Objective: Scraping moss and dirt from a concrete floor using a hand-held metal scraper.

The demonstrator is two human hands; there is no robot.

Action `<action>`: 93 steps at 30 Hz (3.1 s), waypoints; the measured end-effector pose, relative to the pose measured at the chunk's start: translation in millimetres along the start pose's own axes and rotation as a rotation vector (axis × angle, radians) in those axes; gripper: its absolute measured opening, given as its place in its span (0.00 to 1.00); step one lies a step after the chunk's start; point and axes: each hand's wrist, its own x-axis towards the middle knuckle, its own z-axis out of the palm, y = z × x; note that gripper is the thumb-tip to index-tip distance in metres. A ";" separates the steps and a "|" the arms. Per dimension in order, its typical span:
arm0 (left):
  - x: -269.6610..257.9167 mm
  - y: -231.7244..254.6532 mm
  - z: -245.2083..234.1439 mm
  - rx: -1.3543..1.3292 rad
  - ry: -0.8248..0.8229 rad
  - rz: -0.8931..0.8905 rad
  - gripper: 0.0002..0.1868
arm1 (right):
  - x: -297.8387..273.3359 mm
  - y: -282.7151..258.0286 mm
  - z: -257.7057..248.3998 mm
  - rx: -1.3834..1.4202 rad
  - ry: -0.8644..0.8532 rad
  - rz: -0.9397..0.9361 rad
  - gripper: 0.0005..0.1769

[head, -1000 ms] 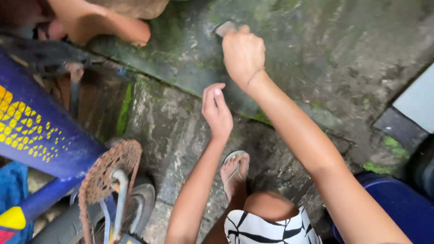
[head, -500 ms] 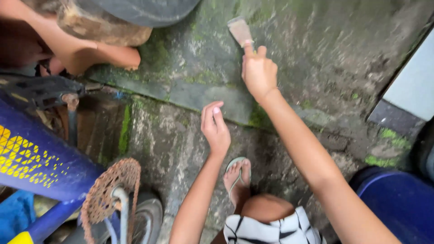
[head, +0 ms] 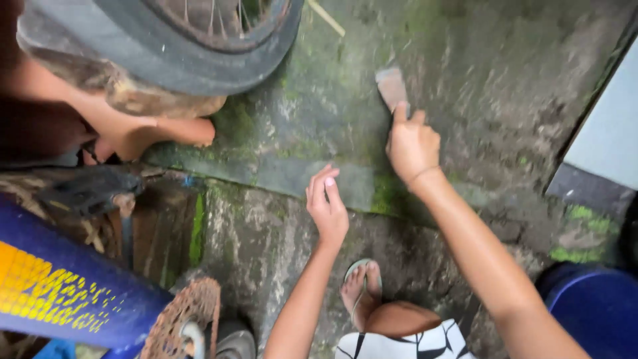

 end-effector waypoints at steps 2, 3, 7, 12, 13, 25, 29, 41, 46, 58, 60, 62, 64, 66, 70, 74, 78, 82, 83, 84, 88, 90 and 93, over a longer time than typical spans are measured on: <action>7.7 -0.3 18.9 0.006 -0.017 0.010 0.19 | 70.1 2.2 4.1 0.108 -0.013 0.025 0.34; 4.8 -0.6 21.6 0.021 -0.041 0.011 0.19 | 94.3 1.9 9.3 0.223 -0.037 0.051 0.38; -0.5 16.9 25.2 0.029 -0.080 0.017 0.19 | 84.5 16.1 6.1 0.131 0.031 0.052 0.30; 5.0 13.6 31.8 0.048 -0.120 0.096 0.18 | 50.4 40.5 10.5 0.080 -0.009 0.044 0.36; 3.4 18.6 29.7 0.059 -0.133 0.081 0.18 | 83.7 48.4 26.9 0.087 -0.031 0.047 0.36; 28.2 49.9 50.4 -0.214 -0.219 0.030 0.14 | 107.3 92.7 2.6 0.106 0.013 0.172 0.24; 26.4 56.4 47.6 -0.256 -0.255 0.051 0.13 | 9.0 67.8 -46.7 0.054 -0.069 0.167 0.28; 29.8 57.5 68.1 -0.294 -0.304 0.090 0.12 | 3.8 88.2 -45.7 0.033 0.004 0.217 0.24; 37.6 71.8 92.6 -0.289 -0.473 0.125 0.13 | 28.1 115.8 -12.5 0.057 -0.024 0.277 0.25; 45.7 62.8 123.0 -0.139 -0.644 0.283 0.20 | 70.6 152.4 -17.5 0.214 -0.009 0.388 0.45; 47.0 63.8 122.7 -0.107 -0.652 0.274 0.18 | 74.6 157.8 -28.4 0.106 0.005 0.326 0.29; 46.2 69.3 124.5 -0.123 -0.640 0.303 0.14 | 1.1 127.8 -51.3 0.058 -0.042 0.348 0.28; 50.9 70.4 136.8 -0.140 -0.615 0.328 0.11 | -30.7 128.2 -49.8 0.008 -0.085 0.357 0.28; 42.5 65.0 144.9 -0.107 -0.615 0.354 0.10 | -13.9 147.0 -25.7 -0.108 0.152 0.323 0.23; 40.5 81.2 146.8 -0.088 -0.659 0.356 0.11 | 58.4 188.2 9.5 -0.021 0.124 0.416 0.22; 44.8 86.0 150.7 -0.051 -0.646 0.411 0.09 | -32.4 141.3 -54.6 0.044 -0.024 0.428 0.22; 46.8 91.9 154.9 0.031 -0.648 0.454 0.08 | -5.6 190.4 -12.9 -0.063 0.120 0.392 0.15; 36.8 88.9 145.6 -0.048 -0.654 0.423 0.09 | -17.7 185.1 -35.9 -0.074 0.154 0.419 0.15; 32.7 85.8 148.7 -0.054 -0.635 0.414 0.08 | -50.0 170.4 -49.7 -0.031 0.095 0.451 0.16; 34.7 78.6 145.1 -0.051 -0.636 0.419 0.08 | -82.4 145.1 -62.3 0.024 0.036 0.505 0.18; 21.0 70.2 120.6 -0.045 -0.648 0.335 0.11 | -112.9 143.5 -47.2 0.093 -0.001 0.540 0.16; 12.8 57.8 119.4 -0.056 -0.593 0.349 0.09 | -71.8 167.6 -18.9 0.023 0.237 0.470 0.14; 9.6 52.5 101.2 -0.113 -0.550 0.325 0.10 | -130.3 136.3 -31.8 0.039 0.163 0.416 0.13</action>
